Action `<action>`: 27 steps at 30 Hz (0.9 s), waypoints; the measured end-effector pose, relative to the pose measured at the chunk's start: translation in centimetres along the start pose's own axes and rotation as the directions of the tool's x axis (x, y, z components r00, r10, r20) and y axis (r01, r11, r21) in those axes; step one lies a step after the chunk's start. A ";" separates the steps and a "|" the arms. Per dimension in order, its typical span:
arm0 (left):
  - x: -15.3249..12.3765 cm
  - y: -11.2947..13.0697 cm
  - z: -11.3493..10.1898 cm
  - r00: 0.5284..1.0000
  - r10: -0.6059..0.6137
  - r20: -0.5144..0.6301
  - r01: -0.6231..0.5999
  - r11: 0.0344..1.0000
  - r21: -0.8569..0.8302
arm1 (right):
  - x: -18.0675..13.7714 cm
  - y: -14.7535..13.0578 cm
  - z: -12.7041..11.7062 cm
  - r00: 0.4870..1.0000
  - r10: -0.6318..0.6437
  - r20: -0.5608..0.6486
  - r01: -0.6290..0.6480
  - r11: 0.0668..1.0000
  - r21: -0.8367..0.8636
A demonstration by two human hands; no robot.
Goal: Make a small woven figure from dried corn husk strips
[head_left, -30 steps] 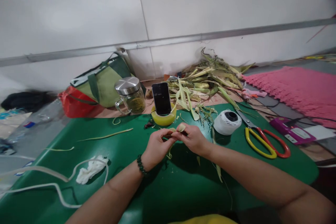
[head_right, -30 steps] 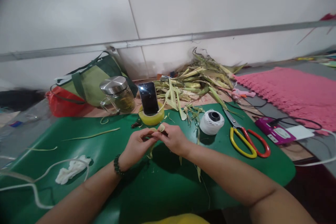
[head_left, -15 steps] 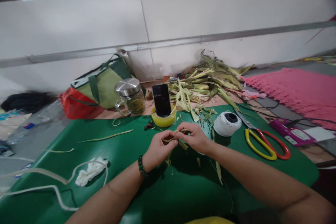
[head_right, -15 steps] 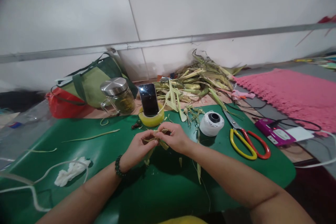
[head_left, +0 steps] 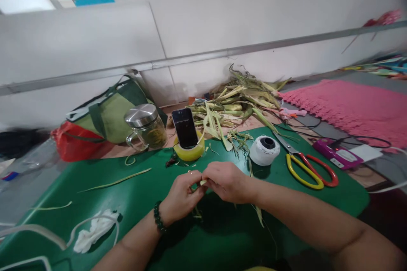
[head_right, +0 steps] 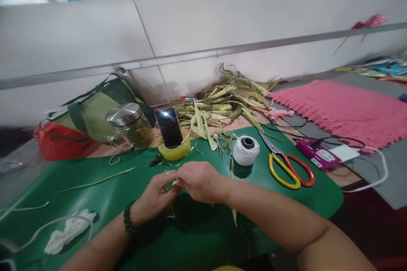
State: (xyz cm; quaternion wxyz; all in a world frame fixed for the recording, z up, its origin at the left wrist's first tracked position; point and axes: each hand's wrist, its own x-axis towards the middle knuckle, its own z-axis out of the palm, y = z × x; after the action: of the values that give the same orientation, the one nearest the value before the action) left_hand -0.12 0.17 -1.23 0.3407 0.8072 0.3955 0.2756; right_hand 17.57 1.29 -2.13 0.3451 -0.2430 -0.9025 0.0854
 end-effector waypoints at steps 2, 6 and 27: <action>0.1 0.1 -0.1 1.000 0.014 -0.012 -0.014 1.000 -0.008 | 0.0 0.1 -0.2 1.000 -0.030 -0.005 0.030 0.998 -0.046; 0.2 0.4 -0.5 0.999 0.033 -0.003 -0.033 0.998 -0.059 | 0.0 0.2 -0.5 0.999 -0.040 -0.026 0.041 0.998 0.040; -0.2 0.7 0.7 0.988 0.073 -0.134 -0.071 0.997 0.024 | 1.1 -0.7 -0.9 0.863 0.504 0.034 -0.401 0.643 0.652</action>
State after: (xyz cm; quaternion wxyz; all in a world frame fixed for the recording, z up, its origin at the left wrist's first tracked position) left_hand 0.60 -0.55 -1.15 0.2953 0.8038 0.3907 0.3376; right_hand 17.21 1.22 -0.65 0.4413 -0.3345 -0.6994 0.4520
